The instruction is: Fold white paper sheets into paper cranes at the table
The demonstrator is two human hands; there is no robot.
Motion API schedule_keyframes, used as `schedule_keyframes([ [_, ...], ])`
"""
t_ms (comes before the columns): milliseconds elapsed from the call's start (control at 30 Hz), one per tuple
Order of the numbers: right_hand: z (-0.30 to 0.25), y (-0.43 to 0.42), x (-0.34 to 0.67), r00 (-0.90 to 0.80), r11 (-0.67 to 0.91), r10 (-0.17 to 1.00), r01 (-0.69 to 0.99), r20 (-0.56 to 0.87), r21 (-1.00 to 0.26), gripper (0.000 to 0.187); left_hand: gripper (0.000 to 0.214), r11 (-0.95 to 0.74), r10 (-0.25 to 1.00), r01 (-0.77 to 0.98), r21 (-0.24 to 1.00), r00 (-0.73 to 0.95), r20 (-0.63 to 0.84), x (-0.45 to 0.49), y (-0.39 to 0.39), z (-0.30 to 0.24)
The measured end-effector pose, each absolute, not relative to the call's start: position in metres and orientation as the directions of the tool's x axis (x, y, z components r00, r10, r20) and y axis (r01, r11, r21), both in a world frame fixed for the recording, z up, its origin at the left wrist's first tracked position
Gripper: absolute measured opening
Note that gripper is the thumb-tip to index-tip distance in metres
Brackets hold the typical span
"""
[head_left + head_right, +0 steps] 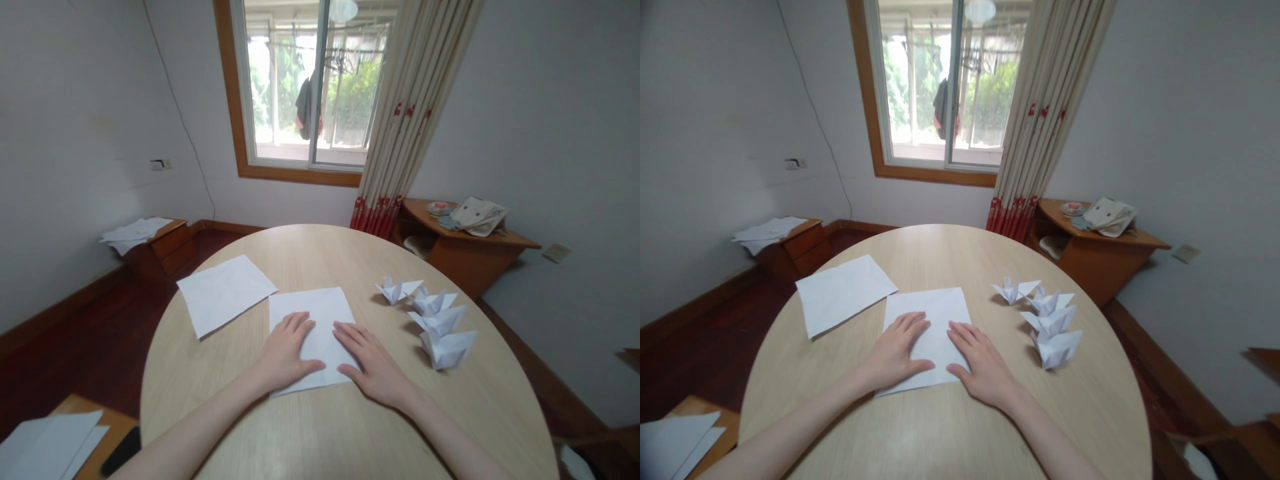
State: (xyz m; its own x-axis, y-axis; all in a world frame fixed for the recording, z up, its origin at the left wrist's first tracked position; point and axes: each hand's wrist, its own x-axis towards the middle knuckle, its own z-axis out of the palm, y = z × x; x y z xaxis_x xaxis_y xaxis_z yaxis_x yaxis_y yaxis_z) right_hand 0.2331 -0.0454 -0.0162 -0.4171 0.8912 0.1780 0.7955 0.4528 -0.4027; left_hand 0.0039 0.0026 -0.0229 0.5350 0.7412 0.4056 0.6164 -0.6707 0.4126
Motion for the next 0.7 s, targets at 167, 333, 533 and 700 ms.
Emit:
schedule_keyframes([
  [167,-0.018,-0.046,0.234,-0.484,0.498,0.863,0.771,0.145,-0.397,0.057,0.083,-0.642,0.766,0.671,0.370,0.557,0.319,0.003,0.003,-0.028],
  [333,-0.014,-0.045,0.234,-0.531,0.517,0.844,0.773,0.072,-0.368,0.056,0.087,-0.634,0.767,0.695,0.340,0.622,0.158,0.003,0.004,-0.025],
  [533,-0.007,-0.046,0.235,-0.511,0.476,0.860,0.805,-0.006,-0.355,0.057,0.084,-0.680,0.717,0.671,0.295,0.692,0.079,0.001,0.005,-0.024],
  [700,-0.001,-0.047,0.237,-0.487,0.435,0.872,0.812,-0.041,-0.389,0.059,0.083,-0.692,0.704,0.662,0.287,0.707,0.065,0.000,0.007,-0.024],
])
